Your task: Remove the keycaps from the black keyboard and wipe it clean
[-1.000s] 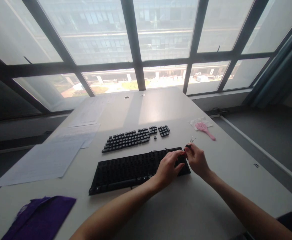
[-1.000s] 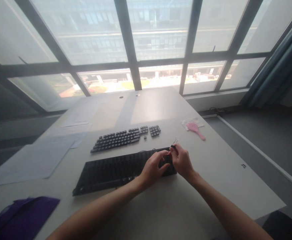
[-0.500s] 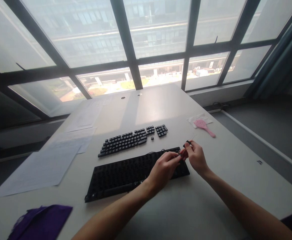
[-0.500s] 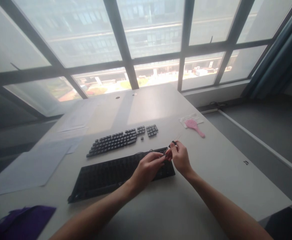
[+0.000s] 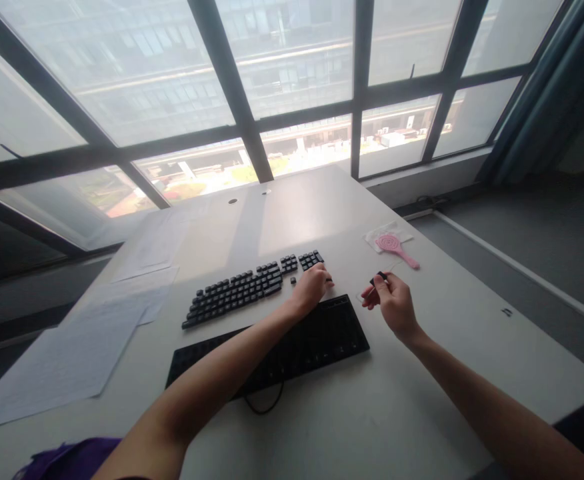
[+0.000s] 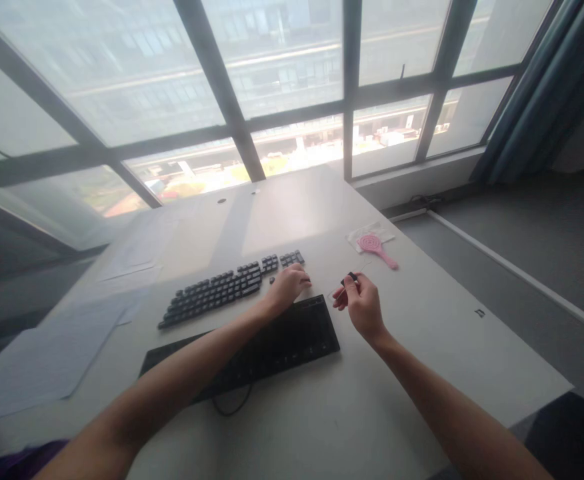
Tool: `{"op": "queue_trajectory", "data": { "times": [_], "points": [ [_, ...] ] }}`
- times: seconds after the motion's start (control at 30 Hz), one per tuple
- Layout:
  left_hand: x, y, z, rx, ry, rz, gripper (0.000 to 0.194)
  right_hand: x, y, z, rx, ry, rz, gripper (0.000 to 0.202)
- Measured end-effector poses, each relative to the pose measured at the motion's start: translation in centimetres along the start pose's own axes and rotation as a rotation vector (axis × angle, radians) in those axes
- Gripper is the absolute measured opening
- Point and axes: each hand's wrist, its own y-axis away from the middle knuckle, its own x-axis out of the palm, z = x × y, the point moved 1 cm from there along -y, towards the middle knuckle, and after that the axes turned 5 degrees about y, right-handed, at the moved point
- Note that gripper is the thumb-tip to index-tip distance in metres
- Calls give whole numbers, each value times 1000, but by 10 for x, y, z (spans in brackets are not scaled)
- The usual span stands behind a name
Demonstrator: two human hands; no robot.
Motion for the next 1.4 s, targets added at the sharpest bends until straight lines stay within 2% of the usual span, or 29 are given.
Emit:
{"op": "queue_trajectory", "data": {
  "times": [0.1,0.33,0.67,0.97,1.4],
  "points": [
    [5,3,2,15,-9,12,22,-2,-1,0,-11,-5,3,41],
    [12,-8,10,38,-71,-26,16,-2,-2,-1,-36,-6,24,37],
    [4,-13,11,14,-274,-89,14,-2,-1,0,-49,11,47,38],
    [-2,-16,9,-13,-295,-86,15,-2,-1,1,-55,9,72,37],
    [0,-17,10,-26,-313,-94,16,-1,-1,0,-58,17,89,37]
  ]
}}
